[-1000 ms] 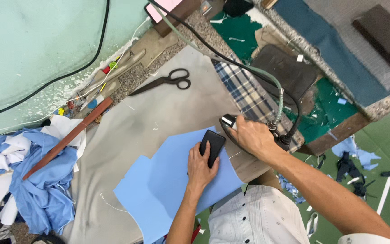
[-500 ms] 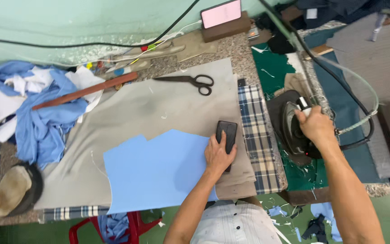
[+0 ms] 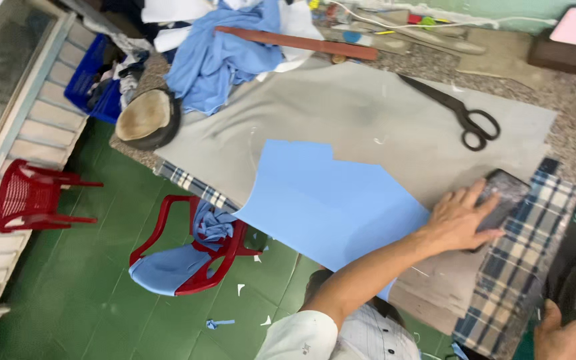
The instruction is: The person irons a light blue fabric piece on a work table using a steam iron and a black pressing block. After ironing, the person uses large scissors to trim the edges of the fabric.
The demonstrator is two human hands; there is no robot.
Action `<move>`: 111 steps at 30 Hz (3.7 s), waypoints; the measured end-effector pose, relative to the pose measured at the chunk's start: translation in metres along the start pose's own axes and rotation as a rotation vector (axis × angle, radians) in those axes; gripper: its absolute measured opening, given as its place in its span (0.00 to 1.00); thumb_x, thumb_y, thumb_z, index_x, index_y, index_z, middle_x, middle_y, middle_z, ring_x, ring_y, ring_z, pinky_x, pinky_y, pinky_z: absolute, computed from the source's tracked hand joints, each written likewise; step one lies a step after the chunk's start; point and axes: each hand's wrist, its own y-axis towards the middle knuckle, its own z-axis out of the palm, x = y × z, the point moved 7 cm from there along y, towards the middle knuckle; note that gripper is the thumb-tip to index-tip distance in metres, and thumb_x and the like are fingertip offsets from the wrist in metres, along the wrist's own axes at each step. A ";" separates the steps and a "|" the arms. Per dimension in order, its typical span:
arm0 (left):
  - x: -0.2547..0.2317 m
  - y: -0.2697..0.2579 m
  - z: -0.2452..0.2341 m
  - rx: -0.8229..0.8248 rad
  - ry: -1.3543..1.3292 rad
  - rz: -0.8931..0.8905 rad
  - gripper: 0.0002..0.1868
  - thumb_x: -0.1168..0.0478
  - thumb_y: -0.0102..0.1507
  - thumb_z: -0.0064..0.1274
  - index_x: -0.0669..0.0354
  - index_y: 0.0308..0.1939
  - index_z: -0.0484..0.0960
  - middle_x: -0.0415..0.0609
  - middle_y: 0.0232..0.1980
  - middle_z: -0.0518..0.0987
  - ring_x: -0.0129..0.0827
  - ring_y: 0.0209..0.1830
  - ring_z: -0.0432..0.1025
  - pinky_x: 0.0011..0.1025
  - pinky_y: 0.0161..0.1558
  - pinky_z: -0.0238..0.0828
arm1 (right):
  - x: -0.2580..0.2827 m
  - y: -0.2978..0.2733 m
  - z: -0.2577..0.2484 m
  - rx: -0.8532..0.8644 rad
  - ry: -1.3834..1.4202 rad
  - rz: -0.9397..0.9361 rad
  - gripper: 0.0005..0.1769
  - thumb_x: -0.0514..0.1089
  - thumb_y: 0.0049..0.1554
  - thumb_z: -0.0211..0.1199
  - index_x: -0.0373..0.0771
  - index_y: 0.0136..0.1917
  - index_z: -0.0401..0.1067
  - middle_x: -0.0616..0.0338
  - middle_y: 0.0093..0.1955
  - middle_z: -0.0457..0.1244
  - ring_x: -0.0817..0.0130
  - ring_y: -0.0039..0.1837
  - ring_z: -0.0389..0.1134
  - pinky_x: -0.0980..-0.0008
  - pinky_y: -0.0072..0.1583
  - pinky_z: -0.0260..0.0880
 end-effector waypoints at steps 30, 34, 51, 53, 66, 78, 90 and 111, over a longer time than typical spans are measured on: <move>0.413 -0.105 -0.225 -0.117 0.250 0.054 0.30 0.46 0.65 0.58 0.52 0.68 0.77 0.56 0.72 0.71 0.50 0.77 0.60 0.51 0.76 0.48 | 0.286 0.030 -0.092 -0.064 0.552 -0.120 0.20 0.57 0.60 0.62 0.56 0.64 0.76 0.70 0.61 0.70 0.69 0.69 0.69 0.67 0.64 0.69; 0.428 -0.104 -0.210 0.122 0.177 -0.180 0.52 0.40 0.53 0.68 0.52 0.76 0.61 0.63 0.74 0.63 0.60 0.75 0.58 0.59 0.69 0.59 | 0.290 0.046 -0.079 0.162 0.608 -0.124 0.30 0.59 0.60 0.61 0.53 0.74 0.67 0.62 0.66 0.67 0.62 0.71 0.66 0.58 0.67 0.66; 0.308 -0.252 -0.416 0.403 -0.574 0.319 0.02 0.62 0.64 0.62 0.52 0.40 0.87 0.42 0.35 0.84 0.28 0.35 0.79 0.27 0.44 0.79 | 0.170 0.067 -0.205 1.122 1.344 -0.541 0.10 0.51 0.53 0.73 0.46 0.42 0.91 0.69 0.35 0.77 0.76 0.40 0.79 0.74 0.47 0.76; 0.336 -0.165 -0.429 0.202 -0.284 0.160 0.08 0.61 0.61 0.66 0.50 0.28 0.83 0.32 0.28 0.77 0.17 0.30 0.67 0.26 0.33 0.61 | 0.187 0.151 -0.242 0.752 0.737 -0.514 0.11 0.50 0.56 0.58 0.60 0.44 0.82 0.69 0.48 0.77 0.68 0.51 0.78 0.66 0.51 0.73; 0.300 -0.243 -0.504 -1.244 0.043 0.452 0.17 0.78 0.62 0.37 0.64 0.42 0.83 0.54 0.46 0.82 0.48 0.53 0.77 0.51 0.66 0.68 | 0.138 0.119 -0.362 -0.767 1.180 -0.265 0.21 0.20 0.57 0.55 0.30 0.59 0.78 0.46 0.57 0.69 0.43 0.63 0.66 0.49 0.66 0.60; 0.430 -0.273 -0.289 -0.611 0.064 0.135 0.20 0.79 0.58 0.52 0.53 0.46 0.87 0.50 0.58 0.79 0.49 0.64 0.71 0.57 0.70 0.57 | 0.241 -0.012 -0.193 -0.207 0.881 -0.213 0.16 0.33 0.57 0.65 0.53 0.53 0.81 0.70 0.54 0.73 0.68 0.63 0.71 0.68 0.66 0.65; 0.417 -0.332 -0.271 -0.087 0.111 -0.100 0.22 0.78 0.58 0.53 0.48 0.46 0.90 0.56 0.71 0.72 0.54 0.76 0.60 0.56 0.76 0.49 | 0.248 -0.130 -0.117 -0.030 0.919 -0.414 0.17 0.41 0.53 0.62 0.58 0.53 0.78 0.73 0.57 0.70 0.68 0.65 0.69 0.66 0.63 0.64; 0.401 -0.181 -0.212 -0.340 0.421 -0.307 0.27 0.47 0.73 0.39 0.53 0.73 0.71 0.63 0.76 0.66 0.55 0.79 0.56 0.59 0.73 0.49 | 0.294 0.101 -0.094 0.030 0.793 -0.259 0.30 0.60 0.73 0.50 0.33 0.70 0.75 0.40 0.75 0.63 0.50 0.80 0.59 0.52 0.77 0.56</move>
